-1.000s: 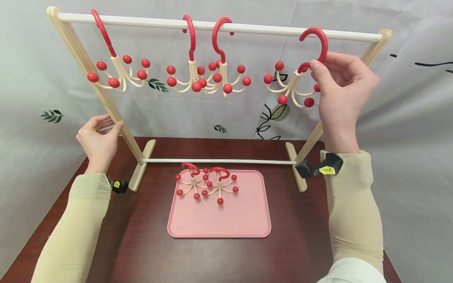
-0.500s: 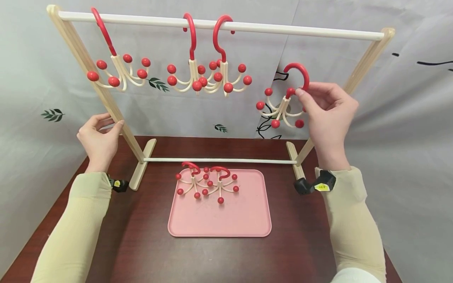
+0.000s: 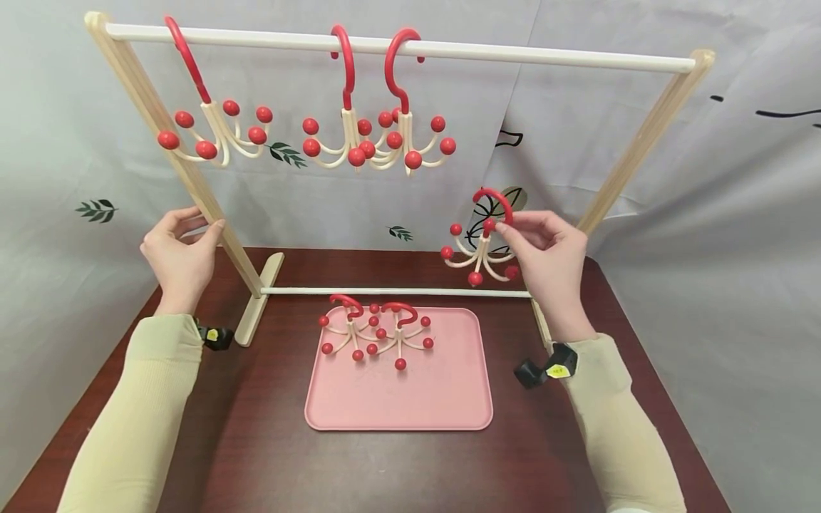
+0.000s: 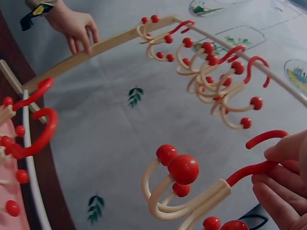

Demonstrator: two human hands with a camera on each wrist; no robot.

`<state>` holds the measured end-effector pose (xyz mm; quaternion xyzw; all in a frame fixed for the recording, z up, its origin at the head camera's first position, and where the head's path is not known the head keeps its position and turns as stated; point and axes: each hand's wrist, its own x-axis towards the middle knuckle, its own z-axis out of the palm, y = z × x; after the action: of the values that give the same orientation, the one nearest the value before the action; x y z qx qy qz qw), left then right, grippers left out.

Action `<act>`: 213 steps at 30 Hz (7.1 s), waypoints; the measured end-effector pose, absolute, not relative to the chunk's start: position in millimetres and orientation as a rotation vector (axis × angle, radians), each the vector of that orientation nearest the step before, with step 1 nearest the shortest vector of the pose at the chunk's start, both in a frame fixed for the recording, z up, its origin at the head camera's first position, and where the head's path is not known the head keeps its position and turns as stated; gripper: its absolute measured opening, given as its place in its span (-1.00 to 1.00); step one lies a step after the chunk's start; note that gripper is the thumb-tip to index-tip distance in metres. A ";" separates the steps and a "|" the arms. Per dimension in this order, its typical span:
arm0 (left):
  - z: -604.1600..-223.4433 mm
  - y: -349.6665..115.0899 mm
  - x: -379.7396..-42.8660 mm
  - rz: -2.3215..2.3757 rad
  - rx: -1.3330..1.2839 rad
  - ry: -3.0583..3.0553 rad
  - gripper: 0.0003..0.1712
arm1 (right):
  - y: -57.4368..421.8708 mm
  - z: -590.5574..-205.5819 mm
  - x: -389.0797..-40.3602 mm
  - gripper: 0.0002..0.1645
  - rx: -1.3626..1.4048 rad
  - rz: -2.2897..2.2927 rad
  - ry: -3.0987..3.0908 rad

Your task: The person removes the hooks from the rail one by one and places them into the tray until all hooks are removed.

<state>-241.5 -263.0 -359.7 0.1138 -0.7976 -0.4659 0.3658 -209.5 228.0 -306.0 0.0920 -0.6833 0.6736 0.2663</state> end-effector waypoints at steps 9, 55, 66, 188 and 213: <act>-361.8 -264.5 -243.5 -1.181 0.293 -2.053 -0.61 | 220.2 -344.9 -202.5 -0.72 0.218 1.818 -1.995; -359.4 -261.4 -242.1 -1.202 0.263 -2.031 -0.63 | 209.1 -434.9 -178.9 -0.71 0.199 1.900 -2.306; -359.6 -260.3 -241.9 -1.199 0.272 -2.043 -0.62 | 208.6 -440.1 -178.8 -0.70 0.152 1.894 -2.333; -360.7 -262.9 -241.7 -1.185 0.260 -2.043 -0.62 | 119.9 -183.7 -258.3 -0.46 0.702 1.732 -1.949; -360.1 -262.3 -239.3 -1.168 0.260 -2.043 -0.62 | 123.9 -181.4 -267.4 -0.61 0.602 1.732 -1.950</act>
<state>-239.3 -262.3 -360.1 0.1017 -0.7990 -0.4568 0.3776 -267.4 123.9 -181.4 0.2188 -0.7088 0.6298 0.2304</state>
